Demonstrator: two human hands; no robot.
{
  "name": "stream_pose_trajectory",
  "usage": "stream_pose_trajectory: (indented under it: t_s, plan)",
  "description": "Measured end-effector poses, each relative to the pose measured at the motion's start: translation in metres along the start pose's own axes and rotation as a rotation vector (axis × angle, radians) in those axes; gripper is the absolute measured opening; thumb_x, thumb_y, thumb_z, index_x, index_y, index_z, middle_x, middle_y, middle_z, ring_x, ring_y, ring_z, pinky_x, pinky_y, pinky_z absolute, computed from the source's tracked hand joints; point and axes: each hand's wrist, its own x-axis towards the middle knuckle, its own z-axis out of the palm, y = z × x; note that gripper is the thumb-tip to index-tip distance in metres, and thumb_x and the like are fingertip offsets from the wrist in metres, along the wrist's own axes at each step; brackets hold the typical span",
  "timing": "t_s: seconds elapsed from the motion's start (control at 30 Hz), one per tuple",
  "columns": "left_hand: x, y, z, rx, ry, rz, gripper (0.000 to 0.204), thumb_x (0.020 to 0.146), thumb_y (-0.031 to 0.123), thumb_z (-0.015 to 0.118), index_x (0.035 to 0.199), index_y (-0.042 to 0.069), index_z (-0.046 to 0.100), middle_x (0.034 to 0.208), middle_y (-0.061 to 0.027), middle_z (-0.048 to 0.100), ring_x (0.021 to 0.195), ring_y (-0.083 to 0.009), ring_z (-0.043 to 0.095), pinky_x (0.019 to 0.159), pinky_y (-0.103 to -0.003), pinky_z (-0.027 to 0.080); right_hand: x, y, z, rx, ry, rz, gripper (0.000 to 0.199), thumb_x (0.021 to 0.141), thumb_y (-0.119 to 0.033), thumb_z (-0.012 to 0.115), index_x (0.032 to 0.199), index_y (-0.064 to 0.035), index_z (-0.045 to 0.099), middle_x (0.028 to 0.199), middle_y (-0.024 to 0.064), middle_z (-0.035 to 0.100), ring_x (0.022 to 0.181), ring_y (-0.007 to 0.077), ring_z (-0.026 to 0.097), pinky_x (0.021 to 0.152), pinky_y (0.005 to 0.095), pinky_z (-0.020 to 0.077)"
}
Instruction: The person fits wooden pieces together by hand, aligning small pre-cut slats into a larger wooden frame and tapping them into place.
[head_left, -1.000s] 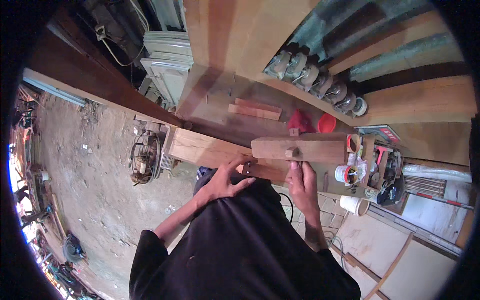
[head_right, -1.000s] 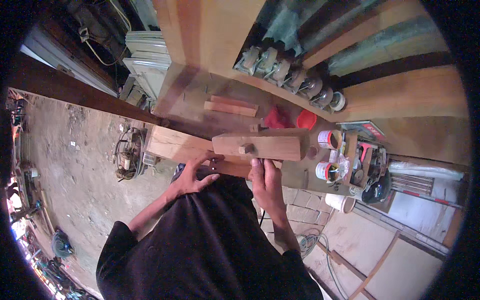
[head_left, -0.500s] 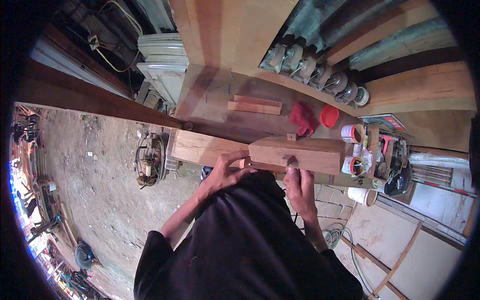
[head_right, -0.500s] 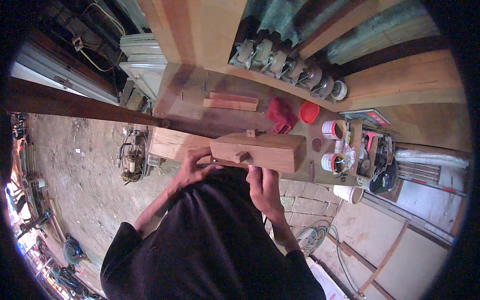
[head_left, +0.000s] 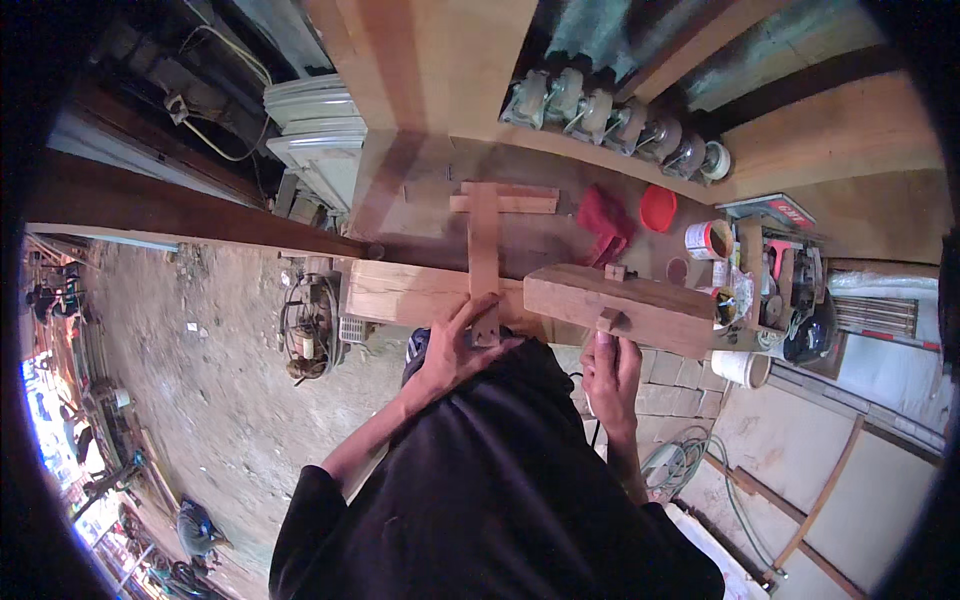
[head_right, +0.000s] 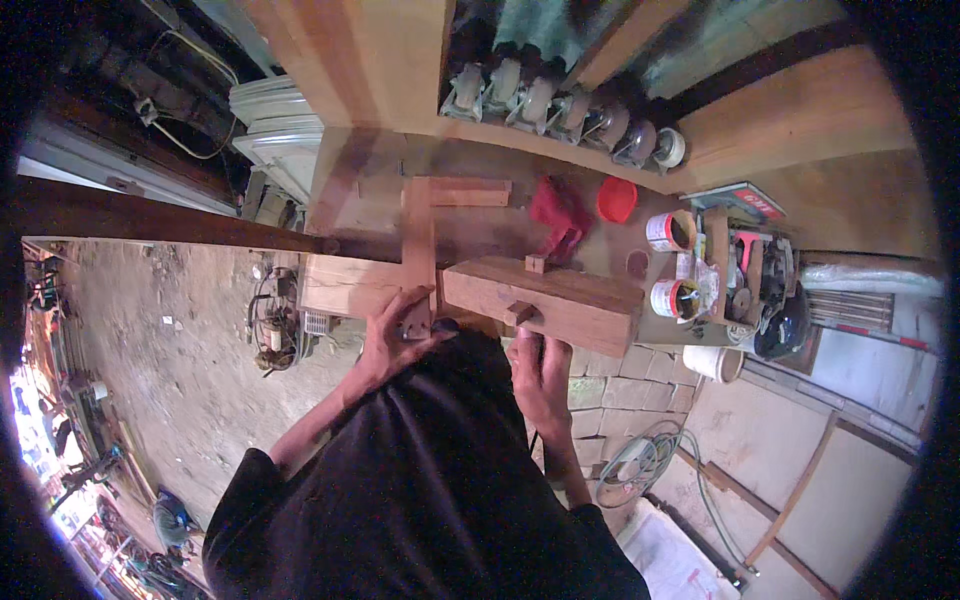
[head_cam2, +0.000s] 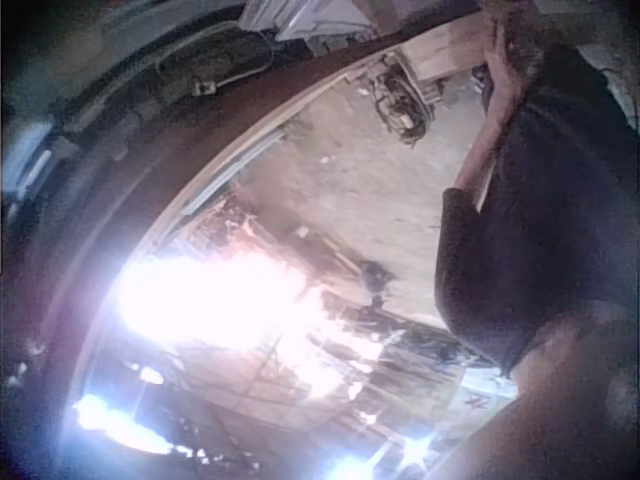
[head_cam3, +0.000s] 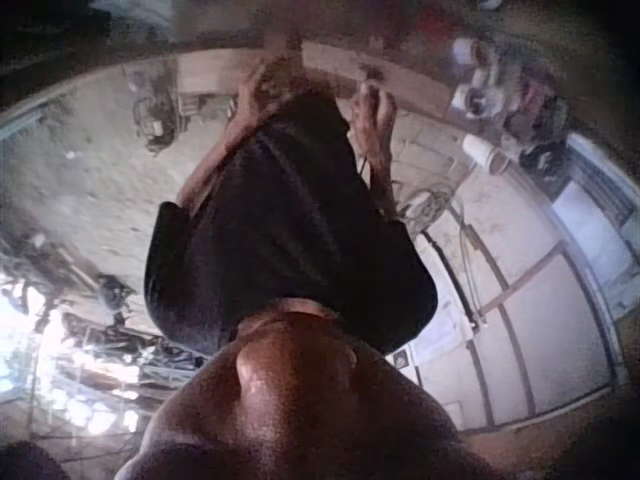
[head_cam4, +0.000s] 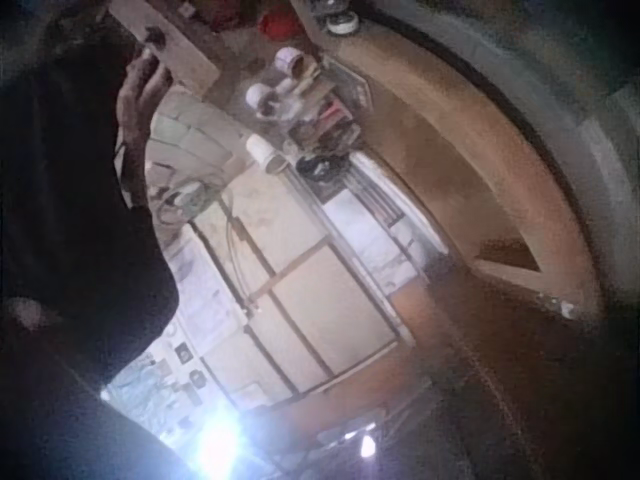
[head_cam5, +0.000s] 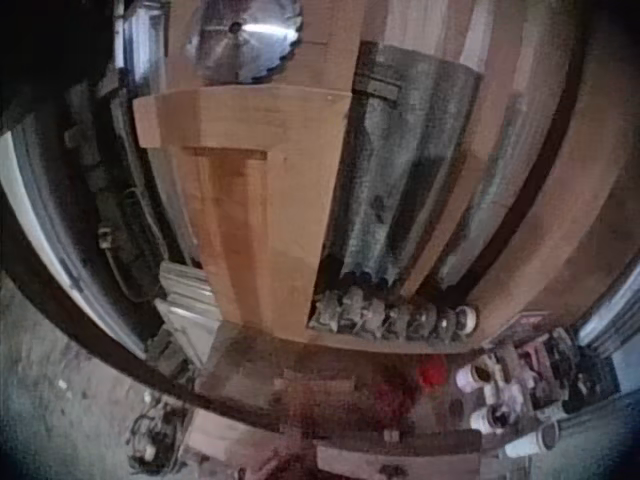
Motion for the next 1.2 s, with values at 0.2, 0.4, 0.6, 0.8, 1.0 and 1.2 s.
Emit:
stream_pose_trajectory:
  t_s: [0.2, 0.4, 0.6, 0.8, 1.0, 1.2]
  plan:
    - [-0.016, 0.008, -0.015, -0.034, -0.309, 0.077, 0.078, 0.083, 0.026, 0.078, 0.150, 0.012, 0.041, 0.127, -0.0215, 0.060, 0.112, -0.0427, 0.062, 0.094, -0.046, 0.052, -0.012, 0.023, -0.011, -0.112, -0.027, 0.047, 0.021, 0.104, -0.015, 0.049, 0.114, 0.0015, 0.054, 0.075, 0.0049, 0.050, 0.060, 0.0118, 0.046, 0.055, 0.0301, 0.0415]
    - [-0.009, 0.019, -0.021, 0.485, -0.304, 0.147, 0.076, 0.089, 0.026, 0.072, 0.154, 0.013, 0.034, 0.115, -0.0246, 0.062, 0.105, -0.0469, 0.062, 0.087, -0.049, 0.051, -0.026, 0.031, -0.015, -0.124, 0.001, 0.053, 0.021, 0.101, -0.015, 0.053, 0.114, 0.0017, 0.056, 0.084, 0.0095, 0.058, 0.070, 0.0175, 0.056, 0.063, 0.0336, 0.0488]
    - [-0.022, -0.001, -0.003, 0.029, -0.298, -0.095, 0.074, 0.088, 0.022, 0.072, 0.150, 0.006, 0.035, 0.116, -0.0270, 0.064, 0.106, -0.0462, 0.064, 0.088, -0.047, 0.052, -0.063, 0.081, -0.025, -0.559, 0.028, -0.476, 0.012, 0.097, -0.008, 0.055, 0.106, -0.0016, 0.060, 0.087, 0.0085, 0.060, 0.079, 0.0242, 0.058, 0.072, 0.0418, 0.0476]
    - [-0.011, -0.008, 0.019, 0.039, -0.264, 0.086, 0.072, 0.087, 0.004, 0.066, 0.149, 0.001, 0.029, 0.121, -0.0283, 0.062, 0.108, -0.0456, 0.063, 0.093, -0.045, 0.052, -0.078, 0.084, -0.030, -0.927, 0.020, -0.629, 0.026, 0.089, -0.004, 0.063, 0.114, -0.0037, 0.068, 0.102, 0.0127, 0.068, 0.092, 0.0320, 0.066, 0.090, 0.0433, 0.0529]
    - [-0.014, -0.005, 0.017, 0.077, -0.268, 0.039, 0.070, 0.096, 0.023, 0.055, 0.149, -0.005, 0.020, 0.128, -0.0347, 0.054, 0.119, -0.0492, 0.055, 0.101, -0.049, 0.045, -0.076, 0.103, -0.036, -1.012, -0.028, -0.595, 0.019, 0.089, -0.007, 0.065, 0.107, -0.0054, 0.071, 0.099, 0.0129, 0.067, 0.088, 0.0289, 0.065, 0.085, 0.0415, 0.0534]
    - [-0.018, -0.023, 0.016, 0.029, -0.260, 0.110, 0.069, 0.100, 0.038, 0.041, 0.150, -0.004, 0.020, 0.129, -0.0353, 0.052, 0.121, -0.0512, 0.051, 0.107, -0.050, 0.038, -0.070, 0.100, -0.042, -1.356, 0.061, -0.877, 0.012, 0.088, -0.007, 0.067, 0.100, -0.0079, 0.071, 0.108, 0.0152, 0.062, 0.090, 0.0301, 0.060, 0.083, 0.0378, 0.0533]
